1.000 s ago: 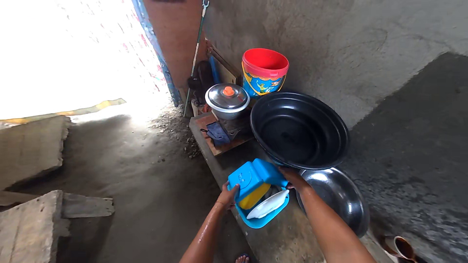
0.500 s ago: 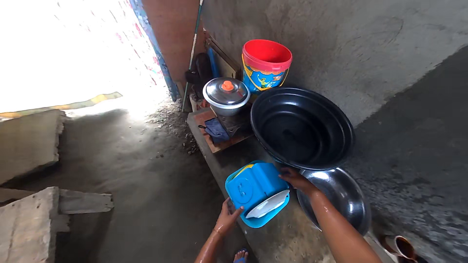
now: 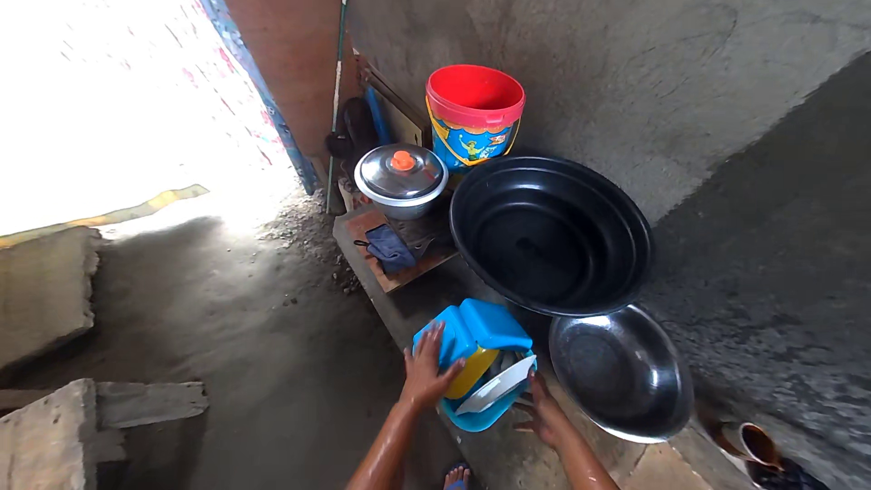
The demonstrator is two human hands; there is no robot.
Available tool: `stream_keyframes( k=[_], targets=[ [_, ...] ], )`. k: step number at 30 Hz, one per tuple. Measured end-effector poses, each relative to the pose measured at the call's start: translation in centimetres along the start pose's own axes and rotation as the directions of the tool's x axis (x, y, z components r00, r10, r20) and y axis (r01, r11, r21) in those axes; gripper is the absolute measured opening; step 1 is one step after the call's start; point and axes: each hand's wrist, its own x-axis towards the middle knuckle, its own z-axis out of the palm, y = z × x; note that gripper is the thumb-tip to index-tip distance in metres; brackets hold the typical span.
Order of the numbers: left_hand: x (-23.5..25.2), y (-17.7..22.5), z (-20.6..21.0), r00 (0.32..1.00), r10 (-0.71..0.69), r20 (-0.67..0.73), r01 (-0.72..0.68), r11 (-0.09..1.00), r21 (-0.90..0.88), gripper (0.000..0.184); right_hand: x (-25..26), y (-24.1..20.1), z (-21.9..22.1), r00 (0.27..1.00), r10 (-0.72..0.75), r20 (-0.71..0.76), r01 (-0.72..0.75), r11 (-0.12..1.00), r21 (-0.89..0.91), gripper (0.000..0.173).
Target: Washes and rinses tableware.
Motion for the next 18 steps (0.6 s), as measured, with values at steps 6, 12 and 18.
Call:
stream_keyframes(
  k=[6,12,18],
  targets=[
    [2.6,3.2,0.7,0.992,0.046,0.114,-0.050,0.998,0.030,0.044,-0.4,1.1,1.3,0.996,0.067,0.063,-0.086,0.919,0.385,0.069],
    [-1.8,3.8,2.2,0.946,0.320,0.047,-0.323,0.927,0.191,0.028,0.1,1.5,1.3,0.996,0.066,0.057,-0.084,0.901,0.425,0.059],
    [-3.0,2.2,1.4,0.892,0.450,-0.046,-0.424,0.867,0.263,0.037,0.1,1.2,2.0,0.997,0.049,0.057,-0.069,0.895,0.442,0.049]
  ],
)
